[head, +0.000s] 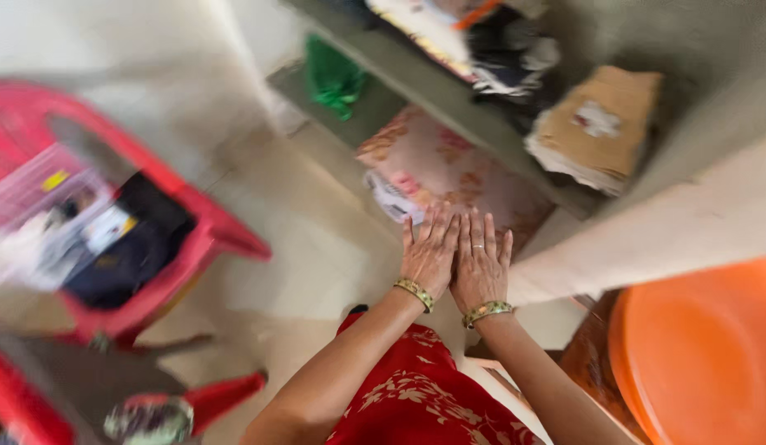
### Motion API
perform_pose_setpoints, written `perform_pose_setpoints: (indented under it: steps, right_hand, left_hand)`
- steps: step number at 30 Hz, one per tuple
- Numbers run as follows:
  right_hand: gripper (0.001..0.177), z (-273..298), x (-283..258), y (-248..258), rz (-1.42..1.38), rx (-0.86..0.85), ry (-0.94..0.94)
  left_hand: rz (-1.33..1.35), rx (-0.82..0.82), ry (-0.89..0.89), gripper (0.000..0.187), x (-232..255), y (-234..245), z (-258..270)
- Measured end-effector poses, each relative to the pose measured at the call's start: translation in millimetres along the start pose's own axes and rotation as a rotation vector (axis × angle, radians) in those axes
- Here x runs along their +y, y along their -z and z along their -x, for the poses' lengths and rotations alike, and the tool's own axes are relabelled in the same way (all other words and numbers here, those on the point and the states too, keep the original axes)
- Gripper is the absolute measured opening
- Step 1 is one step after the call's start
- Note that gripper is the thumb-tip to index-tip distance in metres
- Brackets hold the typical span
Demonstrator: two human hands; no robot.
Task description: The person folds various clothing items on a bed and places them on a nearby shelf. The person handles socks, t-shirts, and shorts, folding each item by hand and stacking them neatly on the shelf.
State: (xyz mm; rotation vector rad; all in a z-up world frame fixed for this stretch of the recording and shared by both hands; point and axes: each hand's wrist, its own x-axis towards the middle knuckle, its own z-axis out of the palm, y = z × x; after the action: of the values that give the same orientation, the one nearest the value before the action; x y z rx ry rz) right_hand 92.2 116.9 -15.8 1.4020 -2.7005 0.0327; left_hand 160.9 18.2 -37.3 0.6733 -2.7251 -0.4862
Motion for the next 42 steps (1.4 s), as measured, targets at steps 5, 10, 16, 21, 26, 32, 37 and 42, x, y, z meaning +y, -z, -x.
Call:
perform_pose_setpoints:
  steps: [5, 10, 16, 21, 26, 32, 37, 42]
  right_hand:
    - [0.081, 2.3, -68.0, 7.6, -0.116, 0.103, 0.292]
    - [0.08, 4.8, -152.6, 31.0, -0.151, 0.096, 0.573]
    - [0.083, 43.1, -268.3, 76.6, -0.25, 0.135, 0.897]
    - [0.075, 118.6, -361.6, 95.3, -0.343, 0.213, 1.122]
    - [0.076, 209.9, -444.0, 110.8, -0.372, 0.153, 1.329]
    - [0.076, 319.6, -521.6, 115.4, -0.395, 0.096, 1.557]
    - [0.078, 388.4, -579.7, 116.9, -0.395, 0.023, 1.762]
    - [0.079, 454.6, -635.2, 111.8, -0.407, -0.005, 1.951]
  left_hand:
    - [-0.052, 0.041, 0.24, 0.061, -36.7, 45.3, 62.2]
    - [-0.144, 0.208, 0.486, 0.06, -71.7, 104.8, 123.9]
    - [-0.325, 0.435, 0.709, 0.058, -100.7, 185.5, 230.1]
    - [-0.404, 0.544, 0.907, 0.059, -111.3, 231.1, 342.3]
    - [-0.41, 0.589, 1.1, 0.06, -111.7, 260.8, 460.6]
    - [-0.464, 0.654, 1.339, 0.054, -103.8, 275.3, 591.0]
    - [-0.549, 0.714, 1.515, 0.053, -97.2, 283.0, 673.6]
    - [-0.619, 0.771, 1.692, 0.05, -97.9, 287.3, 747.9]
